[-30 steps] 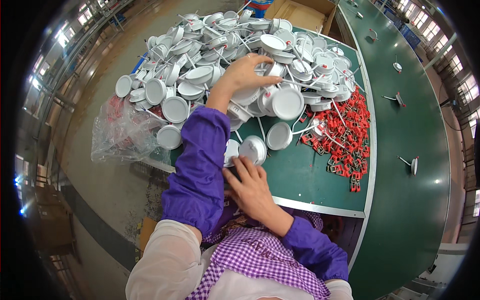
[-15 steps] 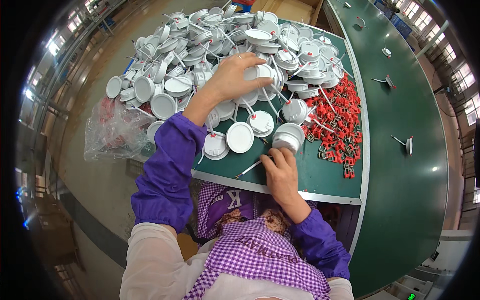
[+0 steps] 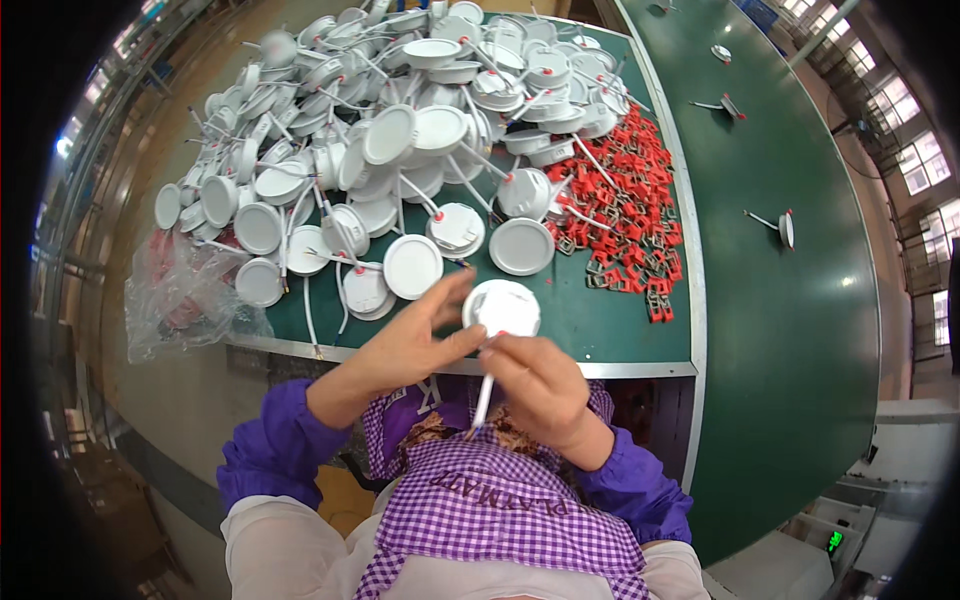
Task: The person assembles light fixtures by attaching clips onto round light housings by hand and placing the completed lights onto the conveyor belt.
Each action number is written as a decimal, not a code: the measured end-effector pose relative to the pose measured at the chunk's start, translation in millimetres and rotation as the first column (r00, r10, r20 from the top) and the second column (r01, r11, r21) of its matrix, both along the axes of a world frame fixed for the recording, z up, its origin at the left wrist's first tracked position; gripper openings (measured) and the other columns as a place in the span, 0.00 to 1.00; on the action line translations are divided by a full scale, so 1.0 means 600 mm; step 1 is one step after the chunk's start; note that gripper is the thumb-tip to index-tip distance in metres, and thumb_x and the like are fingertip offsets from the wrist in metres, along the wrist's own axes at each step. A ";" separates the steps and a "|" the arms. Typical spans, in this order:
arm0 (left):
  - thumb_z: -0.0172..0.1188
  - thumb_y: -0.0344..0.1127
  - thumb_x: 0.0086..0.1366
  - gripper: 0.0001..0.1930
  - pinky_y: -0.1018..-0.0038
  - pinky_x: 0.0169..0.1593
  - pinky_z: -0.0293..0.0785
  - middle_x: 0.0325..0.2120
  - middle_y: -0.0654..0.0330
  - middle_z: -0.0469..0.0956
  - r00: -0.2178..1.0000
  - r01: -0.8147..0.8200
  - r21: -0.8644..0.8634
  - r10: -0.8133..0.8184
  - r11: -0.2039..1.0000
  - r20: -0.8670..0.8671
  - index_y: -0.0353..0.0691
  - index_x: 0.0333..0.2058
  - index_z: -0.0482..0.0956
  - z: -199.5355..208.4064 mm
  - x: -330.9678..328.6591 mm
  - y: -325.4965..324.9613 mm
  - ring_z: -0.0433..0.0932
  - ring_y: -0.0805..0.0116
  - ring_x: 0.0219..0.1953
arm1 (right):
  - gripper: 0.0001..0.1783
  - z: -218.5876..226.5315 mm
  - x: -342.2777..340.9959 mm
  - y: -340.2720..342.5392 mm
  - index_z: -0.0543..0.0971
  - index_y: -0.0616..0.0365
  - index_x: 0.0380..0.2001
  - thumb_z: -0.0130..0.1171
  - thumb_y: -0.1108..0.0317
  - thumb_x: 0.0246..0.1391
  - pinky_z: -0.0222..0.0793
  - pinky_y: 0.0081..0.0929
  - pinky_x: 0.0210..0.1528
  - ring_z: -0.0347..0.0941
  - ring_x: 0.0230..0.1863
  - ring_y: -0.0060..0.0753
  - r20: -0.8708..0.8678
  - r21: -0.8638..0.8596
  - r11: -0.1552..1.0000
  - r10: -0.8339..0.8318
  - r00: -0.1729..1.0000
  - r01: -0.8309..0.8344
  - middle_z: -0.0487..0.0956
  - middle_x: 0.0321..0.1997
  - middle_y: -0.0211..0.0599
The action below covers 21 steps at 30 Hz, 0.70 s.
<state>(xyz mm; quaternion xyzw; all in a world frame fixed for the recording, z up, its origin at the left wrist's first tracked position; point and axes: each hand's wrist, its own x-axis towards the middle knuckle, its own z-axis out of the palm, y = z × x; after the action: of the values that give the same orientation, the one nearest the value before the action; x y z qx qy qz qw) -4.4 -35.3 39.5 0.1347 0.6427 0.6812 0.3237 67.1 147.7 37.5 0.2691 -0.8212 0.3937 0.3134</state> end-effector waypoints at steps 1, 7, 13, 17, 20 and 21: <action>0.59 0.34 0.68 0.29 0.70 0.58 0.70 0.55 0.52 0.71 0.955 -0.034 0.135 -0.007 0.990 0.295 0.35 0.64 0.60 -0.012 0.004 0.000 0.72 0.64 0.56 | 0.17 0.009 0.000 -0.001 0.80 0.66 0.40 0.62 0.75 0.43 0.76 0.34 0.35 0.79 0.36 0.44 -0.015 0.017 0.997 0.073 0.997 -0.072 0.79 0.41 0.47; 0.62 0.31 0.65 0.19 0.74 0.47 0.78 0.44 0.59 0.79 0.870 -0.256 0.194 0.138 0.947 0.473 0.35 0.53 0.71 -0.050 0.033 0.019 0.79 0.71 0.44 | 0.18 0.018 0.016 0.023 0.80 0.61 0.42 0.63 0.76 0.43 0.76 0.33 0.38 0.79 0.38 0.41 0.144 0.111 0.989 0.083 0.986 -0.099 0.80 0.43 0.44; 0.63 0.27 0.63 0.18 0.73 0.48 0.78 0.44 0.57 0.79 0.797 -0.410 0.202 0.242 0.889 0.554 0.33 0.51 0.72 -0.056 0.040 0.031 0.80 0.70 0.44 | 0.05 -0.074 -0.050 0.158 0.79 0.60 0.34 0.62 0.74 0.53 0.71 0.35 0.34 0.75 0.32 0.46 0.253 0.177 0.800 -0.600 0.759 0.574 0.77 0.35 0.42; 0.64 0.25 0.62 0.17 0.72 0.50 0.78 0.42 0.57 0.79 0.796 -0.432 0.188 0.275 0.882 0.540 0.34 0.48 0.71 -0.044 0.043 0.049 0.80 0.69 0.44 | 0.05 -0.084 -0.060 0.172 0.78 0.60 0.32 0.62 0.71 0.52 0.73 0.39 0.36 0.75 0.35 0.49 0.208 0.411 0.734 -0.653 0.729 0.540 0.76 0.35 0.43; 0.64 0.26 0.62 0.16 0.72 0.51 0.78 0.42 0.57 0.77 0.796 -0.441 0.211 0.272 0.872 0.542 0.36 0.46 0.69 -0.039 0.045 0.060 0.80 0.69 0.45 | 0.06 -0.079 -0.056 0.184 0.78 0.60 0.34 0.62 0.72 0.52 0.72 0.41 0.36 0.75 0.35 0.50 0.261 0.518 0.715 -0.654 0.710 0.469 0.76 0.34 0.43; 0.64 0.26 0.63 0.16 0.71 0.50 0.78 0.43 0.57 0.77 0.802 -0.440 0.241 0.258 0.865 0.539 0.36 0.46 0.69 -0.040 0.045 0.063 0.79 0.69 0.45 | 0.06 -0.081 -0.060 0.187 0.77 0.60 0.34 0.61 0.73 0.52 0.72 0.43 0.36 0.76 0.34 0.52 0.274 0.580 0.687 -0.670 0.690 0.438 0.76 0.34 0.44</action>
<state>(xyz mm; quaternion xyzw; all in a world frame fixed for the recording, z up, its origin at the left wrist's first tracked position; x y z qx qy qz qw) 22.8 2.7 15.3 -0.1088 0.4197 0.8452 0.3124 31.1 259.8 -11.3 -0.0363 -0.9828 0.1166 0.1387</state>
